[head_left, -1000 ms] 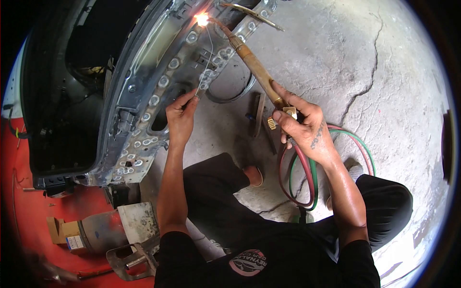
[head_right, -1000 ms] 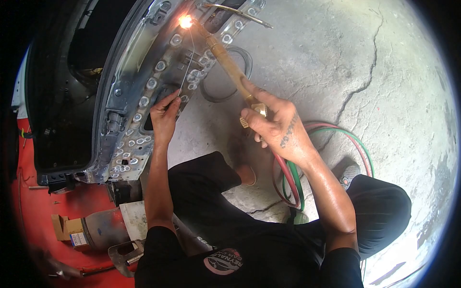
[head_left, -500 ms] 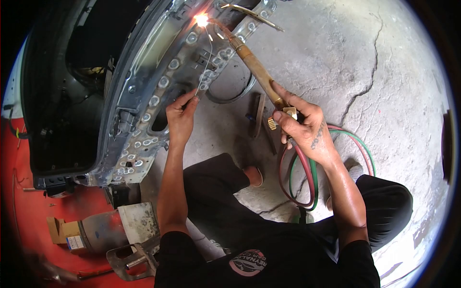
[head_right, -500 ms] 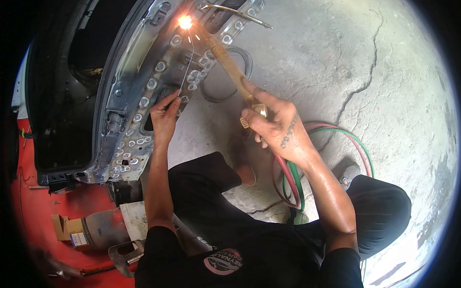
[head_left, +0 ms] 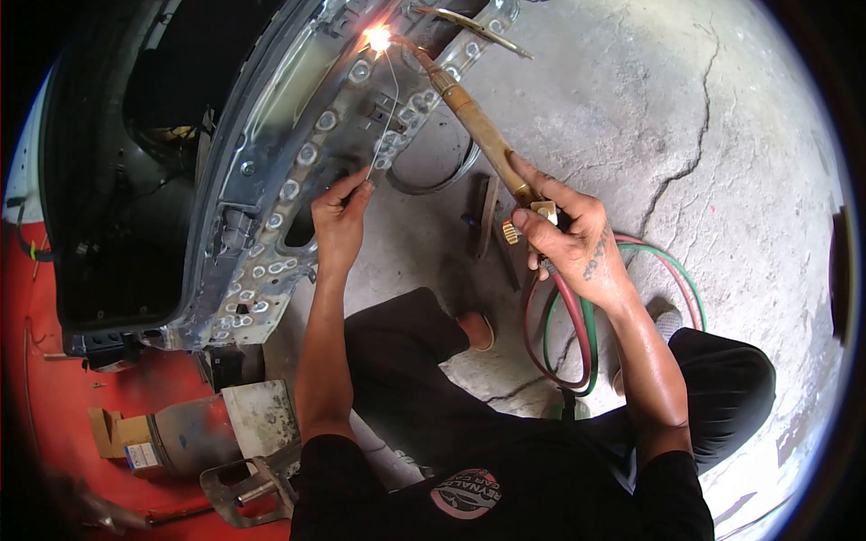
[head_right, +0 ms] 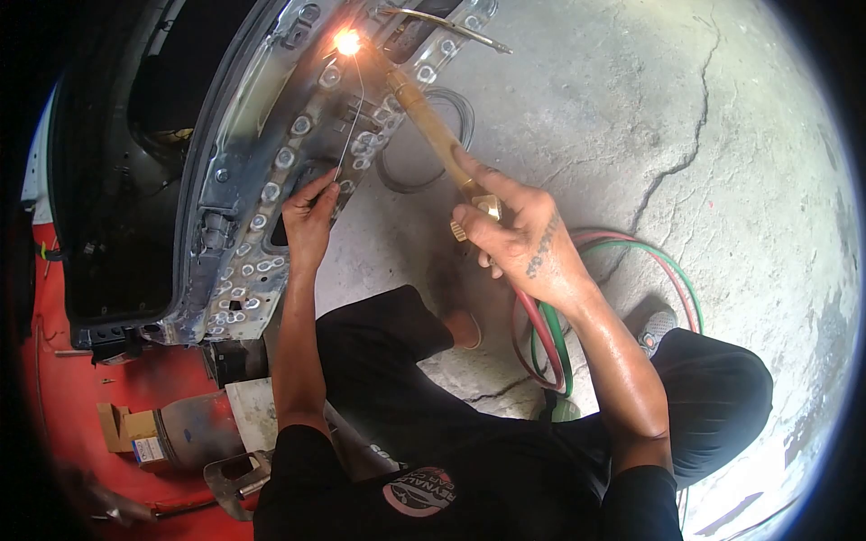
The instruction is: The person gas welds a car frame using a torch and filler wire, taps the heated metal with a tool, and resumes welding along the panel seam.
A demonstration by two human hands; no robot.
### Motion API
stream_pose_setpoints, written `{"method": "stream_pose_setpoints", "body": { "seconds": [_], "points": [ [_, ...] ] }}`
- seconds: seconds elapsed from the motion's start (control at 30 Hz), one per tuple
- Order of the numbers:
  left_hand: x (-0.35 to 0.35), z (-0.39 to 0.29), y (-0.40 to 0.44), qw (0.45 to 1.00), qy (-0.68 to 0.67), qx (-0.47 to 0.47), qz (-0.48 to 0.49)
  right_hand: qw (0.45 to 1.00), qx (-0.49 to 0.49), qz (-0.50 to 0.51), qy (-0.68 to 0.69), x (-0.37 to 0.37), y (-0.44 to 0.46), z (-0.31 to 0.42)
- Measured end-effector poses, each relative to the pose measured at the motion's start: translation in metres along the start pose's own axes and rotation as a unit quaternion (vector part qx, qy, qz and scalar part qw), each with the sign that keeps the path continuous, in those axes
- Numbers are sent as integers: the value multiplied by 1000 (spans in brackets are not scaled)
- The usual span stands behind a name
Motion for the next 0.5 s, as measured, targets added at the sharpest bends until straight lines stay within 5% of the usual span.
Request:
{"method": "stream_pose_setpoints", "body": {
  "seconds": [0.5],
  "points": [
    [-1, 1, 2, 1000, -5, 10, 8, 1000, 21, -1, -3, 1, 1, -1]
  ]
}}
Point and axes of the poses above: each hand's wrist, its own y-axis towards the middle knuckle, its own x-axis out of the back of the hand, z = x × y, the point moved 9 cm from there along y, towards the middle knuckle, and after that the axes turned 5 degrees about z, right-handed, at the moved point
